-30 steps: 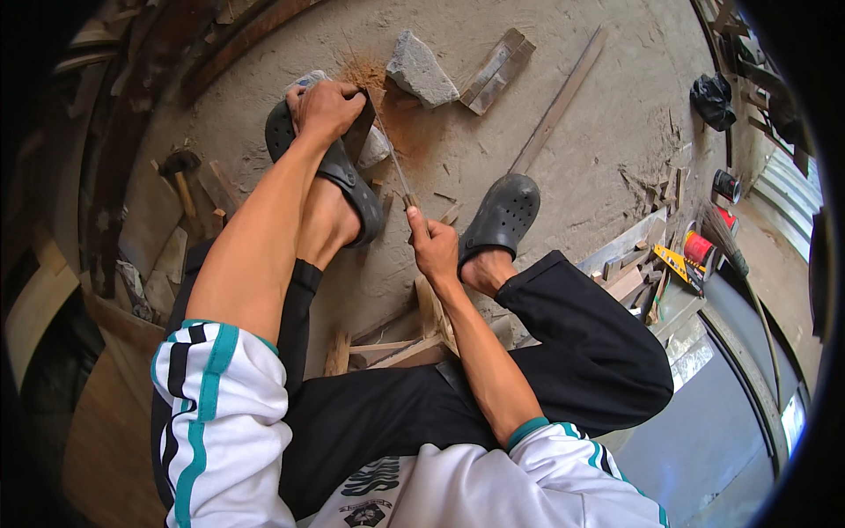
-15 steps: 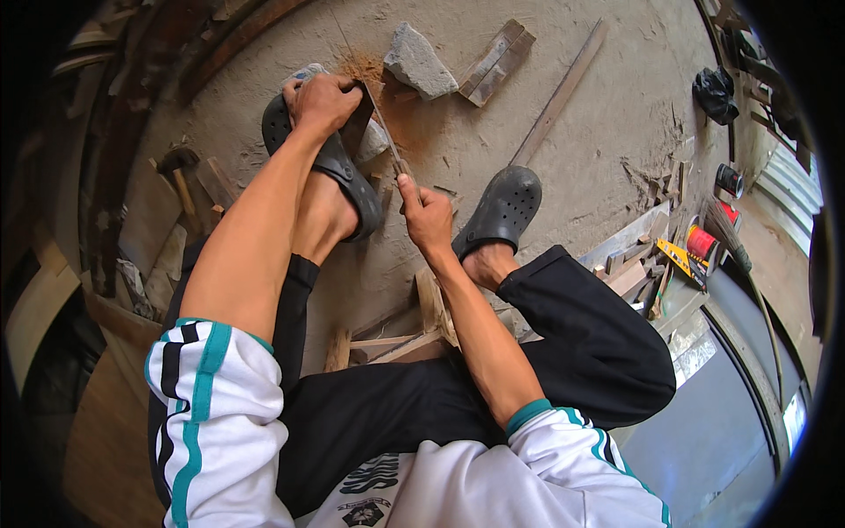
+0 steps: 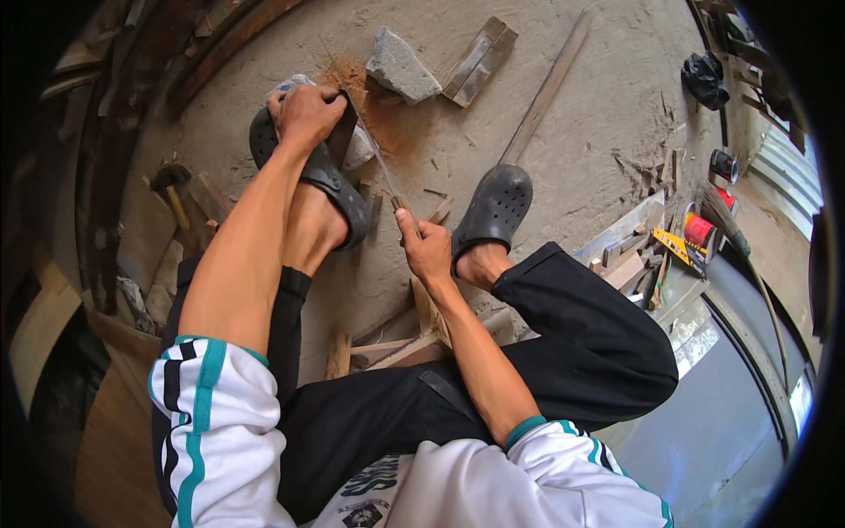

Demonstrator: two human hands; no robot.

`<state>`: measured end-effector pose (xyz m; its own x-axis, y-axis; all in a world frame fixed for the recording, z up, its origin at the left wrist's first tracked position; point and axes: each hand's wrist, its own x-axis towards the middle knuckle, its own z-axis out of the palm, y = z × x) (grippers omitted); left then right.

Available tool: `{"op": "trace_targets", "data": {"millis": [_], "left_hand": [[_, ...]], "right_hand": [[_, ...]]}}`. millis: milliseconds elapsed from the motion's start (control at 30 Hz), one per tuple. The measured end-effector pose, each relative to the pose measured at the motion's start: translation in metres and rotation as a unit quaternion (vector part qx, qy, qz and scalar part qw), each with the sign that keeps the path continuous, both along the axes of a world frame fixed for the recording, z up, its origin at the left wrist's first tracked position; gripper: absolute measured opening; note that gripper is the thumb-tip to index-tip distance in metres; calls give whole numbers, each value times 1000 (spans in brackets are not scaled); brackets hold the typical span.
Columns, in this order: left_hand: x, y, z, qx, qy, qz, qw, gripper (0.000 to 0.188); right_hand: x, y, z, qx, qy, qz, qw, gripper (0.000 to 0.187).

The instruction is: The person sits on the floor and uses a hand saw to cut a small piece of wood held between their feet. They adjust the wood and continue sawing until the piece is separated.

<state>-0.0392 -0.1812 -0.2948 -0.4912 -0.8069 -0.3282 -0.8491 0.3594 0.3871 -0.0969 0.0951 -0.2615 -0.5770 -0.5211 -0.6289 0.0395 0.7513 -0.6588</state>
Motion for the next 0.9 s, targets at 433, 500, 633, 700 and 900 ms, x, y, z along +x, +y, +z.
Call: {"op": "trace_targets", "data": {"millis": [433,500,633,700,900], "left_hand": [[-4,-1,6,31,-31,-13,999,34],[-6,-1,14,48,-42,-34,997,36],[1,0,2,36,16,-21,999,41],[2,0,-1,17,15,3,1000,41],[-7,22,-14,-138,-73,37,987,65]], "right_hand": [[-6,-16,-6,-30,-9,-16,999,64],[-18,-41,-10,-40,6,-8,999,64],[-42,-64,-7,-107,-2,-51,993,64],[-53,-53,4,-98,11,-68,993,63],[-60,-8,13,-91,16,-126,988,62]]}}
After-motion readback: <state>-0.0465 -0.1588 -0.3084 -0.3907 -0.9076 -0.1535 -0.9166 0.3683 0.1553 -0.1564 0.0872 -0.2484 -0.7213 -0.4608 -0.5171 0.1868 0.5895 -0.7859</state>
